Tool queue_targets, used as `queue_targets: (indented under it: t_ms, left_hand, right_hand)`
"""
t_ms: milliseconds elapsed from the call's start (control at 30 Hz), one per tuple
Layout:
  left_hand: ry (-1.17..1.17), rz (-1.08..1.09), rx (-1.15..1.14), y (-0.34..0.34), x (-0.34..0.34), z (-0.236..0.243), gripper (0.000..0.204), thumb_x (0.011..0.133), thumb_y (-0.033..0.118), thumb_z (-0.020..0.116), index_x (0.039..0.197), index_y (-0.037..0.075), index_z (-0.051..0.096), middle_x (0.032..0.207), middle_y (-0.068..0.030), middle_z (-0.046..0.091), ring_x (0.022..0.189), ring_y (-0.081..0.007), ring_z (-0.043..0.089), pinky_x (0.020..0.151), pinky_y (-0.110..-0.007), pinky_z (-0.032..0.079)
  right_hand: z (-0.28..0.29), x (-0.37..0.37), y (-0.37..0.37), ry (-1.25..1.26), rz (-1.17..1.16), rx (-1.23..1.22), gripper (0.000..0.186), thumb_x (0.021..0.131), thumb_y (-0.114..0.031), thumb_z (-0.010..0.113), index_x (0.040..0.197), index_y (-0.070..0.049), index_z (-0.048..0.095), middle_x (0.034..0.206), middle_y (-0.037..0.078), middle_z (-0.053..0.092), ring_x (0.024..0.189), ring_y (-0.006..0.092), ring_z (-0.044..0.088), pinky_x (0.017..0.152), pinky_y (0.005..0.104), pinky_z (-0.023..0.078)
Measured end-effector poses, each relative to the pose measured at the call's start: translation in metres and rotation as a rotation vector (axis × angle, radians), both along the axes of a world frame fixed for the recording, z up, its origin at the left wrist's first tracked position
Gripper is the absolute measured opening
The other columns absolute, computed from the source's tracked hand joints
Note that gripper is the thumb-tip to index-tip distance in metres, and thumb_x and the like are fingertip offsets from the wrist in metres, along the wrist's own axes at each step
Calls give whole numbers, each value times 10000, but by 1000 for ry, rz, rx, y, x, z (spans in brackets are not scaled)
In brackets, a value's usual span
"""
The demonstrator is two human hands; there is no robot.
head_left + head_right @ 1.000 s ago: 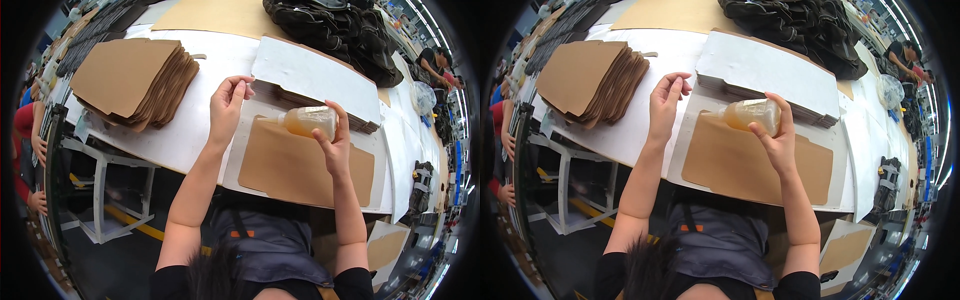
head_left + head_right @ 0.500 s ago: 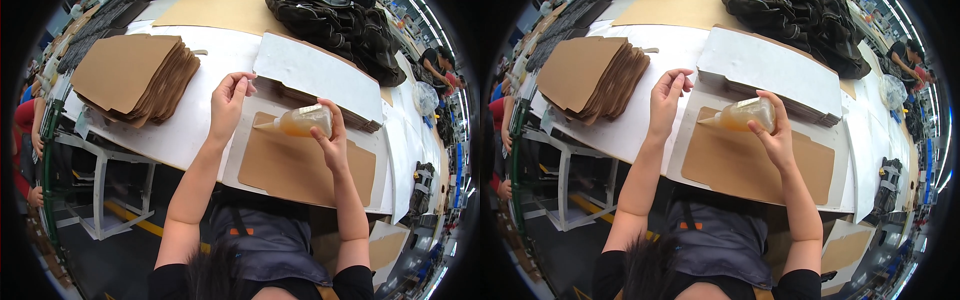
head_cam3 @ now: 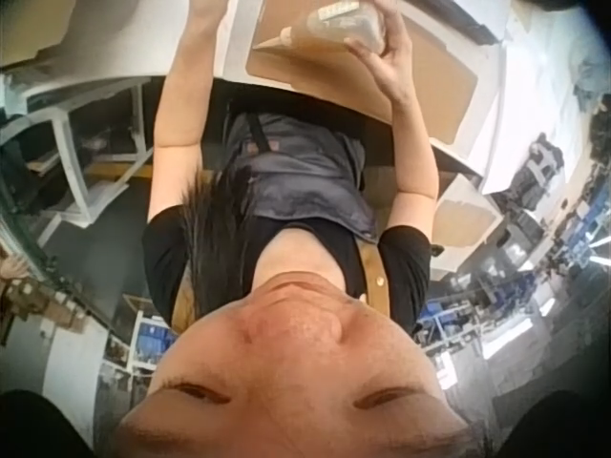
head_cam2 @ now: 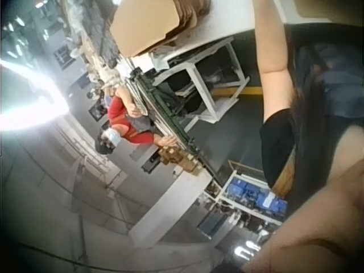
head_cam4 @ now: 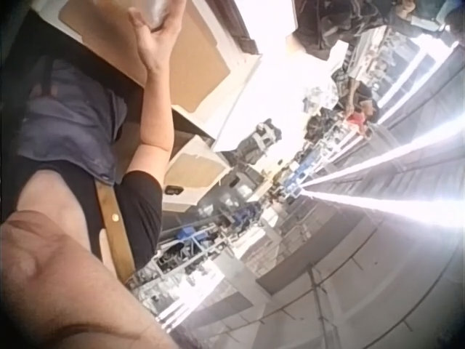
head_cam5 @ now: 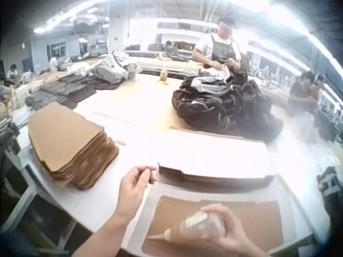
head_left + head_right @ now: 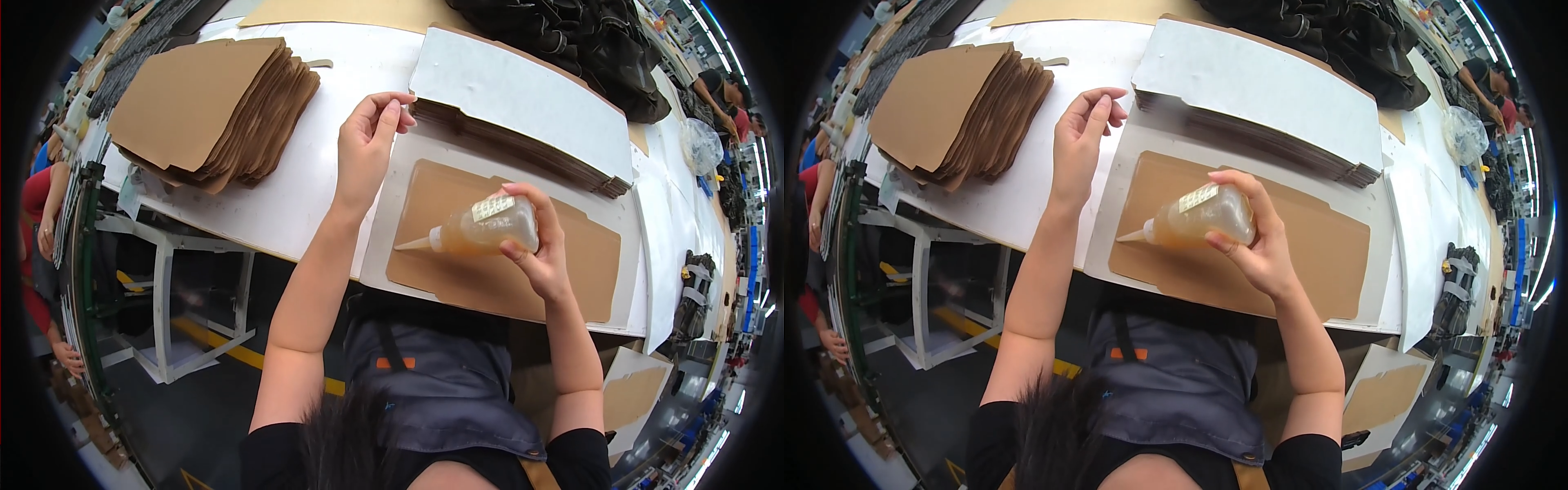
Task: Applying glue to a cardboard component and attaching a white lining sheet.
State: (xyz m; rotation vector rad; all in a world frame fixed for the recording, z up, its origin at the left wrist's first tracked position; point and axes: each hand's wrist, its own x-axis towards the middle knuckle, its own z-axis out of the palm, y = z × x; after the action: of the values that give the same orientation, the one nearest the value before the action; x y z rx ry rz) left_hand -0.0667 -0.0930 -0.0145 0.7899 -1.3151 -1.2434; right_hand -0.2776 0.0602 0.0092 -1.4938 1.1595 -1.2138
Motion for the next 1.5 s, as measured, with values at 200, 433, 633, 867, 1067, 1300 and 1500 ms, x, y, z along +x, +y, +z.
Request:
queue_targets:
  t_ms: [200, 433, 633, 867, 1067, 1300, 1500]
  left_hand:
    - [-12, 8, 12, -1, -1, -2, 237, 1007, 162, 501, 1093, 14, 664, 849, -6, 633, 816, -79, 537, 749, -225, 412]
    - [4, -5, 0, -2, -3, -2, 239, 1012, 169, 506, 1092, 10, 666, 850, -9, 631, 802, -75, 532, 731, -221, 411]
    - [-102, 87, -8, -5, -3, -10, 231, 1003, 156, 512, 1083, 2, 666, 852, -8, 623, 785, -76, 529, 700, -223, 405]
    - [-130, 70, 28, -2, -8, -7, 226, 1015, 164, 500, 1091, 27, 664, 842, 7, 601, 795, -72, 505, 719, -216, 391]
    - [-182, 92, 14, -12, -3, -21, 234, 1019, 170, 496, 1121, 36, 659, 852, 21, 587, 794, -52, 502, 699, -209, 387]
    - [-222, 115, 26, -17, -3, -29, 243, 1019, 176, 495, 1135, 32, 653, 851, 26, 579, 792, -48, 502, 688, -206, 383]
    - [-225, 122, 42, -18, -5, -29, 246, 1019, 172, 492, 1135, 25, 651, 851, 18, 588, 789, -50, 500, 689, -207, 382]
  right_hand:
    - [-11, 5, 21, -95, 19, 45, 726, 797, -192, 804, 1395, -73, 411, 1254, 95, 532, 1171, 206, 527, 1014, 342, 413]
    - [-26, -81, 42, -1138, -300, 124, 726, 932, -459, 614, 1454, -31, 347, 1479, 217, 399, 1348, 305, 443, 1064, 430, 446]
    - [4, -176, 69, -1240, -416, -93, 666, 899, -408, 684, 1389, -36, 430, 1388, 173, 507, 1299, 303, 479, 1053, 399, 442]
    - [25, -278, 122, -595, -804, -162, 643, 896, -379, 709, 1368, -36, 438, 1273, 119, 573, 1195, 247, 563, 1020, 398, 466]
    - [8, -315, 132, -381, -878, -178, 659, 874, -362, 743, 1374, -57, 442, 1226, 60, 580, 1134, 175, 571, 986, 363, 484]
    - [-3, -315, 126, -371, -887, -177, 650, 880, -379, 731, 1370, -56, 452, 1231, 58, 582, 1134, 171, 572, 972, 345, 483]
    - [-7, -315, 123, -341, -865, -159, 685, 870, -394, 738, 1406, -101, 428, 1253, 42, 567, 1156, 154, 558, 985, 346, 482]
